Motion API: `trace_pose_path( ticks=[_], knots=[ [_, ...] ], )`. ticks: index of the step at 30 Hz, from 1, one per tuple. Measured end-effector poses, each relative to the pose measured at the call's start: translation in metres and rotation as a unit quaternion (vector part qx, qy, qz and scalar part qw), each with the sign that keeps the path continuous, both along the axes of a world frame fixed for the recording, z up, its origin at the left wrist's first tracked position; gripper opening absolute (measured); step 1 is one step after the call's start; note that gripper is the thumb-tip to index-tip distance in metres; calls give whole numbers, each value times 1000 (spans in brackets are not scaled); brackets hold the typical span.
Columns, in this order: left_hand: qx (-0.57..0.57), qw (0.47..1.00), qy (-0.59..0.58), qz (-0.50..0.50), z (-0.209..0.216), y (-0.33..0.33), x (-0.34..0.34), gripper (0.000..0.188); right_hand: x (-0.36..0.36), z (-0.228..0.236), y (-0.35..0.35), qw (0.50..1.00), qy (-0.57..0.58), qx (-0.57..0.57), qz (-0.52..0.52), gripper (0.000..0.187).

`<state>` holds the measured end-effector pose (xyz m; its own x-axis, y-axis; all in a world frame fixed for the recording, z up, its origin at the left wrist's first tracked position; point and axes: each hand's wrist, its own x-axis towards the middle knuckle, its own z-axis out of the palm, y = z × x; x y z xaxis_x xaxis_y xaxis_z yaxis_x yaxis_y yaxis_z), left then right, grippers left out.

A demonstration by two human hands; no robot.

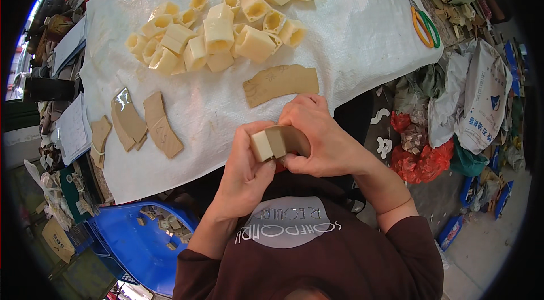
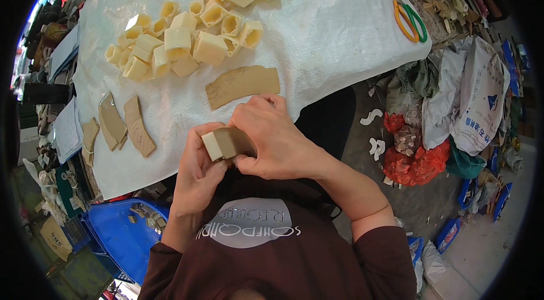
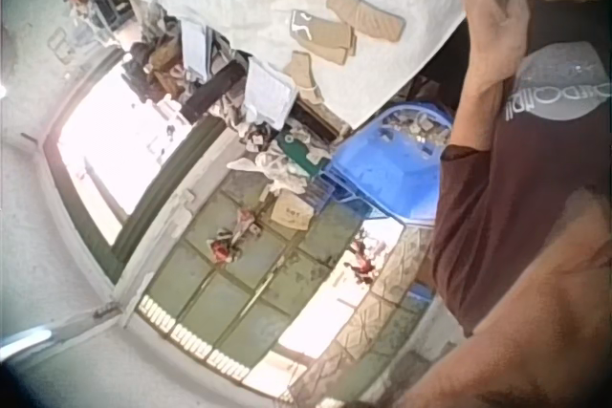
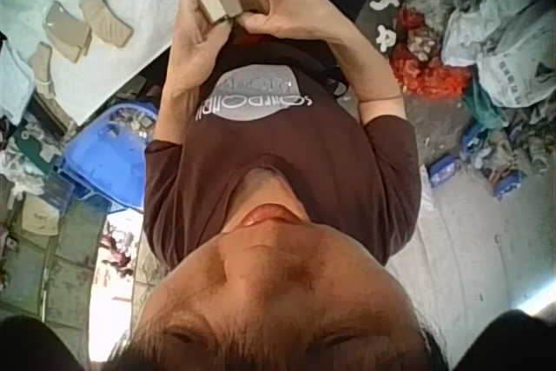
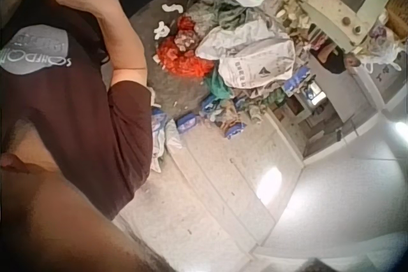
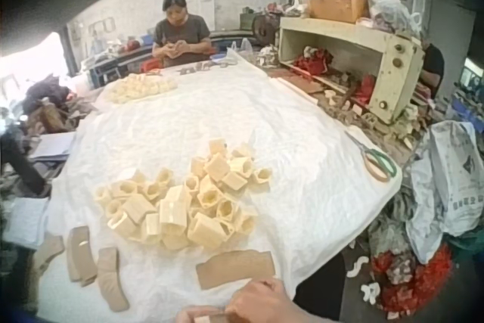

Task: The person picks up small, hollow, off-white plastic components and wraps them with brown paper strips. They use scissors to trim the excess paper and place the finished units onto a white sheet on the table. The process is repeated for multiple items throughout the clip.

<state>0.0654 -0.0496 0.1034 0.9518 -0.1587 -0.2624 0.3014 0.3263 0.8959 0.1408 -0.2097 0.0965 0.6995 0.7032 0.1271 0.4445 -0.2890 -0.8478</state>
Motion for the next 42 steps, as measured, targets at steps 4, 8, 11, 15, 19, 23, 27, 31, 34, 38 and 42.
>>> trace_pose_path(
  ticks=[4, 8, 11, 15, 19, 23, 27, 31, 34, 38, 42],
  knots=[
    [-93, 994, -47, 15, -3, 4, 1, 44, -1, 8, -1, 992, -102, 6, -76, 41],
    [73, 984, -142, 73, -24, 9, -2, 40, -22, 32, -5, 968, -222, 23, -118, 40],
    [131, 971, -174, 96, -22, 12, -2, 37, -53, 9, -4, 968, -225, 114, -13, 33],
    [7, 980, -144, 139, -6, 6, 0, 29, -53, -26, 15, 910, 392, 127, -54, 39],
    [-59, 985, -97, 130, -9, 7, -5, 20, -43, -25, 24, 743, 502, 431, -101, 32],
    [-44, 985, -134, 102, -17, 12, -9, 20, -39, -29, 12, 796, 424, 423, -87, 24],
    [-63, 986, -133, 76, -18, 14, -13, 20, -41, -23, 10, 833, 384, 382, -117, 21],
    [-61, 987, -130, 71, -17, 14, -14, 21, -42, -26, 9, 836, 409, 349, -113, 23],
    [-33, 994, -60, 86, -8, 10, -14, 29, -40, -28, 7, 846, 400, 338, -105, 24],
    [-33, 989, -142, 41, -20, 12, -7, 21, -32, -22, 10, 867, 351, 346, -75, 27],
    [50, 980, -174, 85, -20, 3, -5, 24, -27, -21, 2, 824, 458, 329, -55, 29]
  ],
)
